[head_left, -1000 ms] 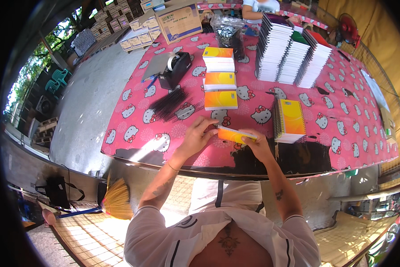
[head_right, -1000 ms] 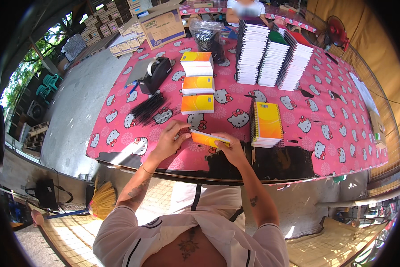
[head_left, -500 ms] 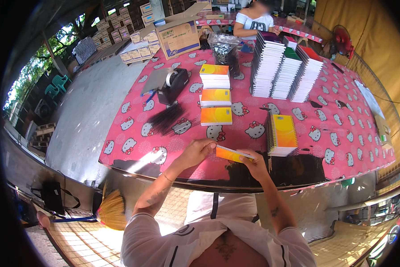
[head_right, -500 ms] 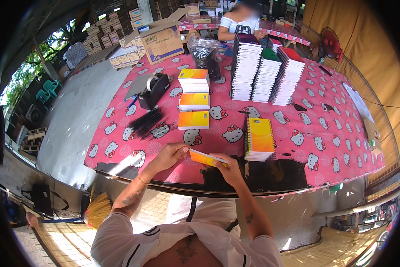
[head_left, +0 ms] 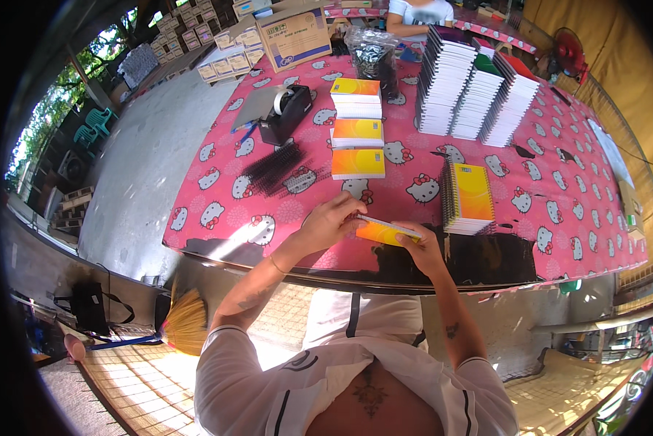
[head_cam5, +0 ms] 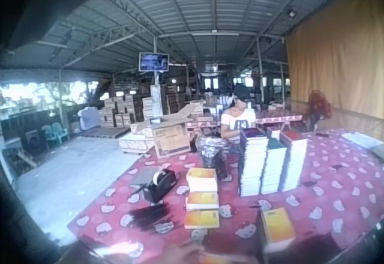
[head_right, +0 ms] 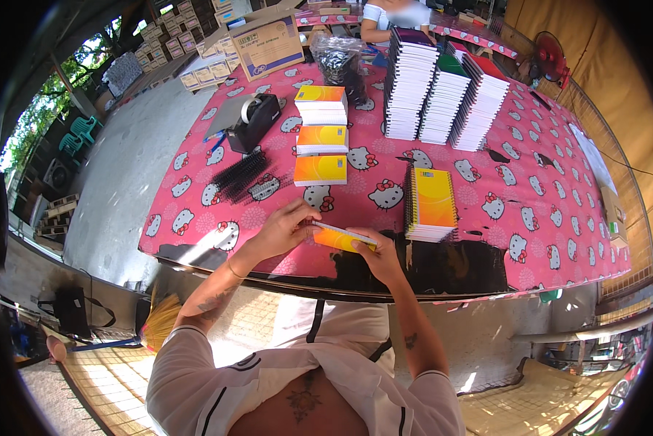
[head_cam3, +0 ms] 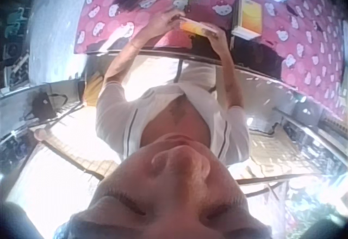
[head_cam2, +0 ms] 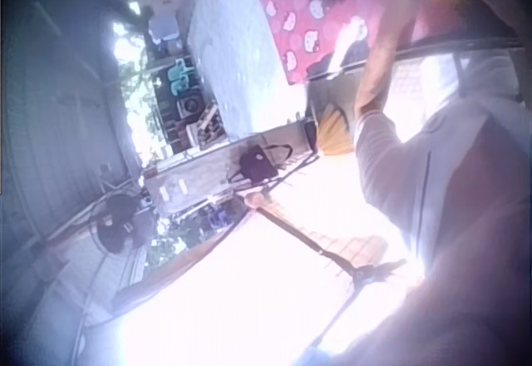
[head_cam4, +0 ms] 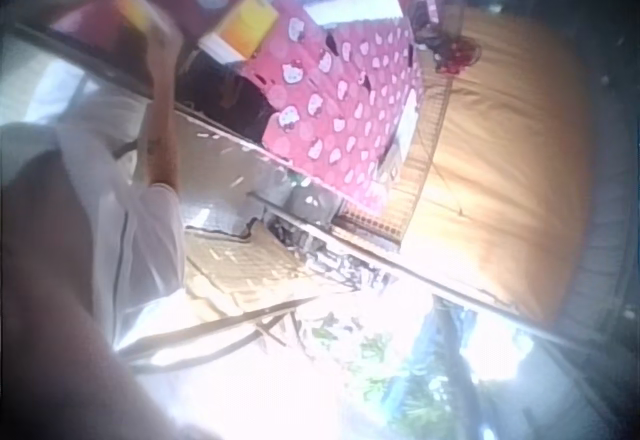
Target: The person assembles small notebooks by hand by aligning pages and covers and then threading a spiral wire binder through the pre-punched holes.
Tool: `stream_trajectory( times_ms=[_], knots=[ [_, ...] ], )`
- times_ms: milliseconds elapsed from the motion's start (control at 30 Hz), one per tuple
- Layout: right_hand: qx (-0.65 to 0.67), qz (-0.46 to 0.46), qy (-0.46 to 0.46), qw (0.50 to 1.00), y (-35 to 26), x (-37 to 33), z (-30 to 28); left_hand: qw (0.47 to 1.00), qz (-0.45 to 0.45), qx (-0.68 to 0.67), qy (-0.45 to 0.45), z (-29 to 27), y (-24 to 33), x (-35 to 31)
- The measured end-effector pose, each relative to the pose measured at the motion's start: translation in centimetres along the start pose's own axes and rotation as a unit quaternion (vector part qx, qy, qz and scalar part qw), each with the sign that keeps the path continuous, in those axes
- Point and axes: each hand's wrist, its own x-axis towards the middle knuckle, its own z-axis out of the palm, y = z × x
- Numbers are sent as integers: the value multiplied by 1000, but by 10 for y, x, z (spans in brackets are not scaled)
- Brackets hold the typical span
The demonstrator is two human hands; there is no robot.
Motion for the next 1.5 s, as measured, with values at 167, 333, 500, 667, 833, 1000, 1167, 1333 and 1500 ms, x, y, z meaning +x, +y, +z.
stream_trajectory(
  times_ms=[167, 333, 500, 667, 833, 1000, 1167, 1333, 1500],
  knots=[
    [15, -16, 7, 1000, 0, 1, 8, 992, 11, 121, -29, -4, -11, 0],
    [23, 22, 63, 997, -34, -3, 24, 933, -24, 342, 108, 40, 24, -21],
    [-7, 14, 64, 998, -23, -4, 22, 941, -16, 318, 117, 31, 9, -29],
    [-8, 9, 38, 999, -40, -4, 21, 966, -62, 239, -80, -14, 12, -2],
    [46, 29, 87, 995, -44, -9, 27, 937, -21, 348, 16, 48, 36, -45],
    [71, 25, 76, 994, -44, -10, 38, 915, -29, 397, 73, 31, 32, -21],
    [64, 32, 68, 995, -54, -8, 32, 925, 7, 374, 62, 47, 30, -42],
    [54, 12, 46, 997, -60, -7, 32, 928, -1, 367, 57, 50, 39, -34],
    [-38, 8, -14, 999, -26, -3, 17, 948, -19, 319, 3, 41, 33, -41]
  ],
)
